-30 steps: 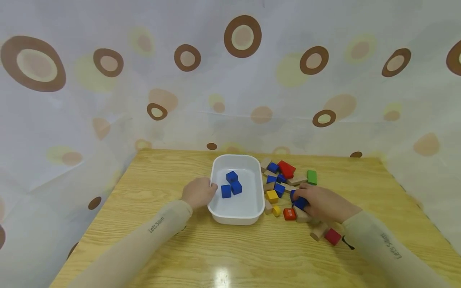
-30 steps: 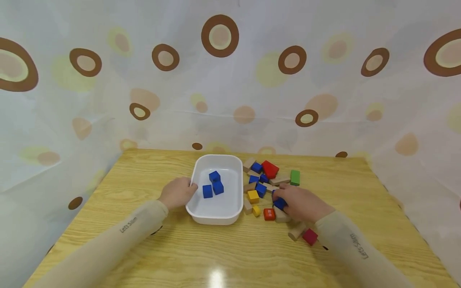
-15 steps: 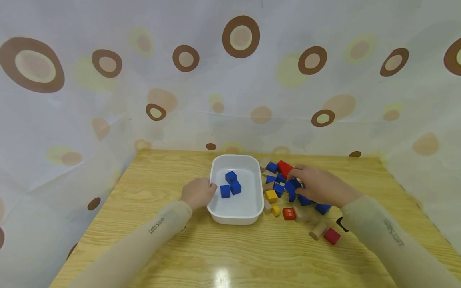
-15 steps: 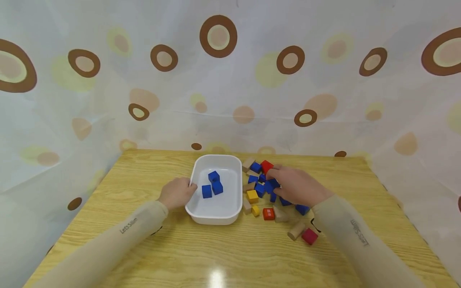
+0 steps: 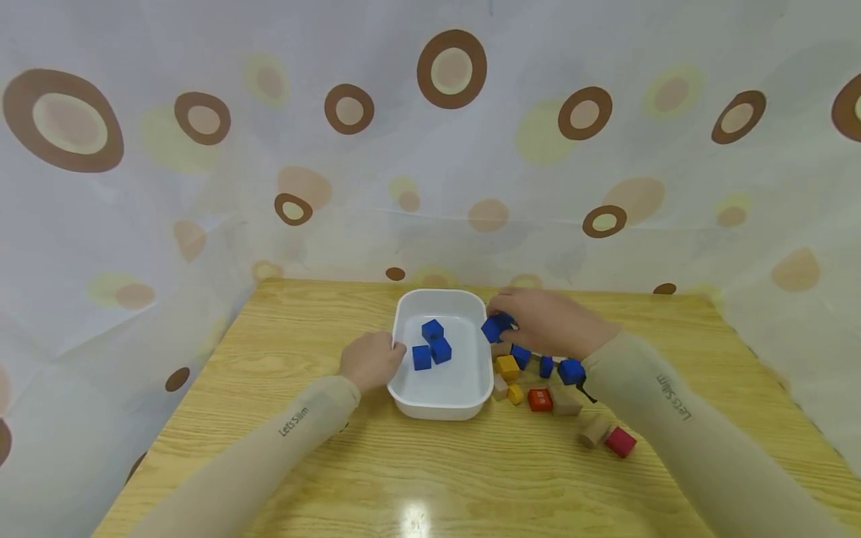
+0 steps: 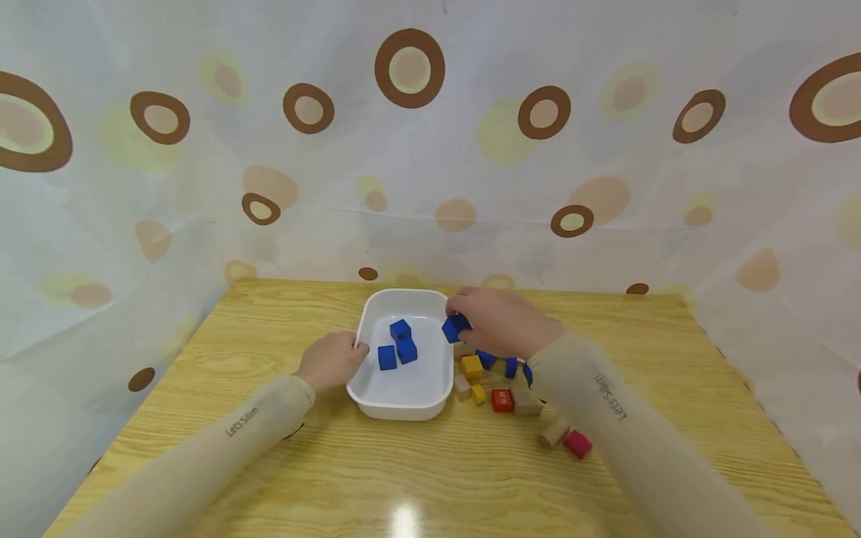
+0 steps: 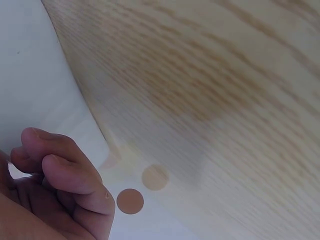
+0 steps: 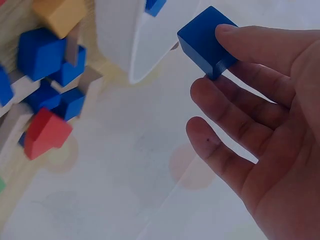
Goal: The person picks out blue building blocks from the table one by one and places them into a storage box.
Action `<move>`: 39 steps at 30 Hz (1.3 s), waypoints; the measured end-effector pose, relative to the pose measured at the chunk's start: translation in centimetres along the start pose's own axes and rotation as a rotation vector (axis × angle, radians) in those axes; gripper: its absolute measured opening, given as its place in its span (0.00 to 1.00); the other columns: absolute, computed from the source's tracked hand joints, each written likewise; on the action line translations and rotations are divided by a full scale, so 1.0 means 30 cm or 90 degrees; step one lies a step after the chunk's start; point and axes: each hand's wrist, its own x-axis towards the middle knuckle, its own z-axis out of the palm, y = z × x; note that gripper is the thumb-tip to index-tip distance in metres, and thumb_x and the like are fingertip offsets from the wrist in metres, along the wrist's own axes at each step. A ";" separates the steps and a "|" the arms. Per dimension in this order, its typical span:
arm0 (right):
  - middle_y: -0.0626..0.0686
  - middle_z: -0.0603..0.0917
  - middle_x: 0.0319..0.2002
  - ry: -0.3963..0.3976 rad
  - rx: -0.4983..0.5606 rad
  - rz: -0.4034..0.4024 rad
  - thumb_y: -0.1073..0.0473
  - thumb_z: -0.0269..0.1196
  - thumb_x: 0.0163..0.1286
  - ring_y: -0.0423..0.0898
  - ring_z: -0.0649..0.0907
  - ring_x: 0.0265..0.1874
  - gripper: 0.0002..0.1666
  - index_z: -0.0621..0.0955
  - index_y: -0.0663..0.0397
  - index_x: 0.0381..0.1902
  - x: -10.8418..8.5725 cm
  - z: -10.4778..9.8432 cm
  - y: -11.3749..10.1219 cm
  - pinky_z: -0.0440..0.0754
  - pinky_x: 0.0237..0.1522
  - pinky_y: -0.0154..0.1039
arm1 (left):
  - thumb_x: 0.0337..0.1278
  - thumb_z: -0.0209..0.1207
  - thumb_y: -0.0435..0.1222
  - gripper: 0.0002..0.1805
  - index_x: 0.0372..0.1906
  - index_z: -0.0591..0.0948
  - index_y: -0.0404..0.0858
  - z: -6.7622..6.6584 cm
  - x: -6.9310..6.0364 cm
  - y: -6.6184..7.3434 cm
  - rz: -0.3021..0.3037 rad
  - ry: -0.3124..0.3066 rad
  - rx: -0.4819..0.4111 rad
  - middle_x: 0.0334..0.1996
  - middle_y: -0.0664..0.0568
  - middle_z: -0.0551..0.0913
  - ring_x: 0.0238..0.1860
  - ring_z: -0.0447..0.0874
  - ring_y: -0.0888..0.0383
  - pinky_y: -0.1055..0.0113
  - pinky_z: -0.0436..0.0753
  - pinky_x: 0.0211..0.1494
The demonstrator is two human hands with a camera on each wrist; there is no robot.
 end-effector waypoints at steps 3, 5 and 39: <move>0.50 0.84 0.50 -0.018 -0.007 -0.001 0.53 0.71 0.66 0.45 0.83 0.44 0.20 0.82 0.50 0.54 0.042 -0.010 -0.042 0.85 0.49 0.43 | 0.71 0.46 0.47 0.20 0.29 0.79 0.40 -0.003 -0.003 0.000 0.002 0.000 -0.004 0.22 0.51 0.79 0.22 0.78 0.57 0.67 0.73 0.25; 0.50 0.84 0.51 -0.034 -0.007 0.002 0.52 0.70 0.66 0.46 0.84 0.45 0.21 0.82 0.50 0.55 0.071 -0.012 -0.068 0.85 0.50 0.43 | 0.71 0.46 0.47 0.20 0.29 0.79 0.40 -0.005 -0.004 -0.001 0.002 -0.001 -0.005 0.22 0.51 0.79 0.22 0.78 0.57 0.66 0.73 0.25; 0.46 0.83 0.40 -0.165 -0.044 -0.109 0.60 0.71 0.62 0.41 0.79 0.35 0.14 0.84 0.47 0.46 0.310 0.152 -0.259 0.80 0.46 0.40 | 0.72 0.45 0.48 0.22 0.24 0.76 0.43 0.003 0.008 -0.009 0.021 0.024 0.042 0.20 0.52 0.76 0.21 0.75 0.57 0.63 0.71 0.24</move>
